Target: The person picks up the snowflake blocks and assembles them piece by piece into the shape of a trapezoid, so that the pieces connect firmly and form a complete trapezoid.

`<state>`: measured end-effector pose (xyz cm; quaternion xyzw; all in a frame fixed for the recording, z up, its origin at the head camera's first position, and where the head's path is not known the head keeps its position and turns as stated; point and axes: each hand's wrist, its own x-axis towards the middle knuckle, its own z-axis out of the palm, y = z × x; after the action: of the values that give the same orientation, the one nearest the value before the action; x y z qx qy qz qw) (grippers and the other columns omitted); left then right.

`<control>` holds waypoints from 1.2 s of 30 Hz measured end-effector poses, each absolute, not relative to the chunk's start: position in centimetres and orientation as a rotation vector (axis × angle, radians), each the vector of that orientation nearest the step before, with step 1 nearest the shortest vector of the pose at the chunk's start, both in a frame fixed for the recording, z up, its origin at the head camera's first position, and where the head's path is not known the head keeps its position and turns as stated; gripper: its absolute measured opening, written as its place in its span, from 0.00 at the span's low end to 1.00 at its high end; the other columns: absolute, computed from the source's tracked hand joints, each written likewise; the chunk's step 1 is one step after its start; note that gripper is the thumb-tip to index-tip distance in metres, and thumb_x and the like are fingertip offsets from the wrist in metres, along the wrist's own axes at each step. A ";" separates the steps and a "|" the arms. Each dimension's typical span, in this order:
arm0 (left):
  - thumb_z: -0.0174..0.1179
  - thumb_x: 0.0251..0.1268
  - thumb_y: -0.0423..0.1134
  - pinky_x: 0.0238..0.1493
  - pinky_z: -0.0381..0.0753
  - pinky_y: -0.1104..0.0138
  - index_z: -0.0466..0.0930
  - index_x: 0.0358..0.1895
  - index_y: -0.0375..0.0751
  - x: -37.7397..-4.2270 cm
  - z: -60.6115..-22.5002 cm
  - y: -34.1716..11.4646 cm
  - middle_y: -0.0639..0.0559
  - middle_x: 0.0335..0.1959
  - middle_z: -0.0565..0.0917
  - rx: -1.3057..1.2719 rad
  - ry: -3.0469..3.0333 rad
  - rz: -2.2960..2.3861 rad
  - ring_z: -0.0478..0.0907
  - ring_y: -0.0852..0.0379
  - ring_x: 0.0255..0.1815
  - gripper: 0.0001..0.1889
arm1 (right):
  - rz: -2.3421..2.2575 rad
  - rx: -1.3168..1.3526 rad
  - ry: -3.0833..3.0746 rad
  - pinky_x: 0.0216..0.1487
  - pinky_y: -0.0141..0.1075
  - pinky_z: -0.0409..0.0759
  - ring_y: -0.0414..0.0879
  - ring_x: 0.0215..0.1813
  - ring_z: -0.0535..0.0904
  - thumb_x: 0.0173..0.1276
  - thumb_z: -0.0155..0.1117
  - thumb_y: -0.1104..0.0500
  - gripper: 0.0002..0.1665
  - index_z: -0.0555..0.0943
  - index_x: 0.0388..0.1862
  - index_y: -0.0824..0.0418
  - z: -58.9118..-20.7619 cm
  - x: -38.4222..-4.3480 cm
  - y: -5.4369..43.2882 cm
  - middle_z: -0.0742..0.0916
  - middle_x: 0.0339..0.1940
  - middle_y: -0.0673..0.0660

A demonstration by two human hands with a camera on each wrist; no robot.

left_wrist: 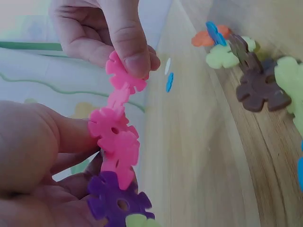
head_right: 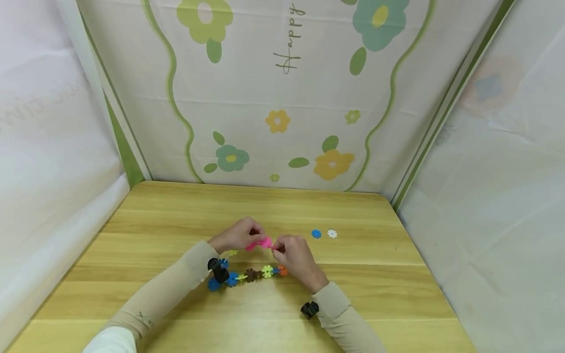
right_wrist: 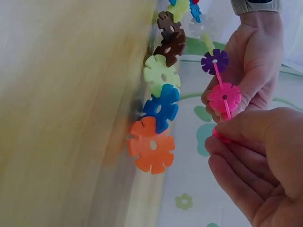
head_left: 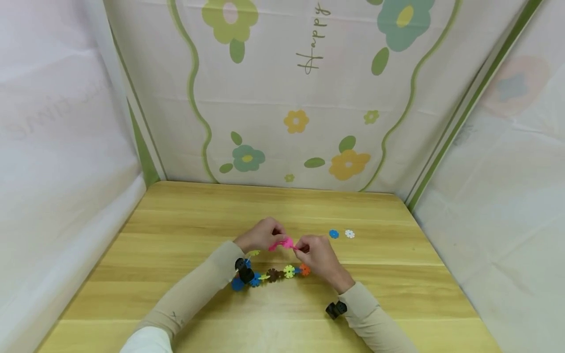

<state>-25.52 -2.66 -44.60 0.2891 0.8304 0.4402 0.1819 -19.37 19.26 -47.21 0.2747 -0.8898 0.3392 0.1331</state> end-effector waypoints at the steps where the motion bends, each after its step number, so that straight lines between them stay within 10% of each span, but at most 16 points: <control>1: 0.58 0.82 0.34 0.21 0.68 0.69 0.91 0.38 0.36 -25.5 -44.6 -2.6 0.52 0.15 0.76 0.825 2.347 1.251 0.64 0.61 0.13 0.13 | 0.967 0.797 -2.578 0.33 0.21 0.82 0.39 0.29 0.88 0.65 0.74 0.72 0.05 0.90 0.30 0.66 -47.1 -19.3 19.2 0.92 0.28 0.56; 28: 0.53 0.85 0.40 0.27 0.68 0.63 0.88 0.45 0.39 -26.2 -45.5 -3.1 0.46 0.28 0.80 0.664 2.140 1.287 0.62 0.61 0.18 0.14 | 0.743 0.408 -3.057 0.49 0.47 0.88 0.52 0.46 0.87 0.74 0.71 0.63 0.15 0.85 0.53 0.72 -46.5 -24.7 29.1 0.90 0.49 0.67; 36: 0.59 0.82 0.45 0.30 0.69 0.60 0.88 0.52 0.36 -26.2 -45.6 -3.0 0.30 0.42 0.84 0.676 2.096 1.284 0.65 0.59 0.21 0.16 | 0.699 0.330 -3.133 0.38 0.39 0.77 0.45 0.32 0.73 0.76 0.70 0.59 0.11 0.87 0.45 0.68 -48.5 -26.5 30.8 0.84 0.32 0.58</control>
<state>-26.21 -3.00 -45.65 0.2537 0.7864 0.4817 0.2920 -26.53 30.83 -48.47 0.1020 -0.9700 0.2162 -0.0428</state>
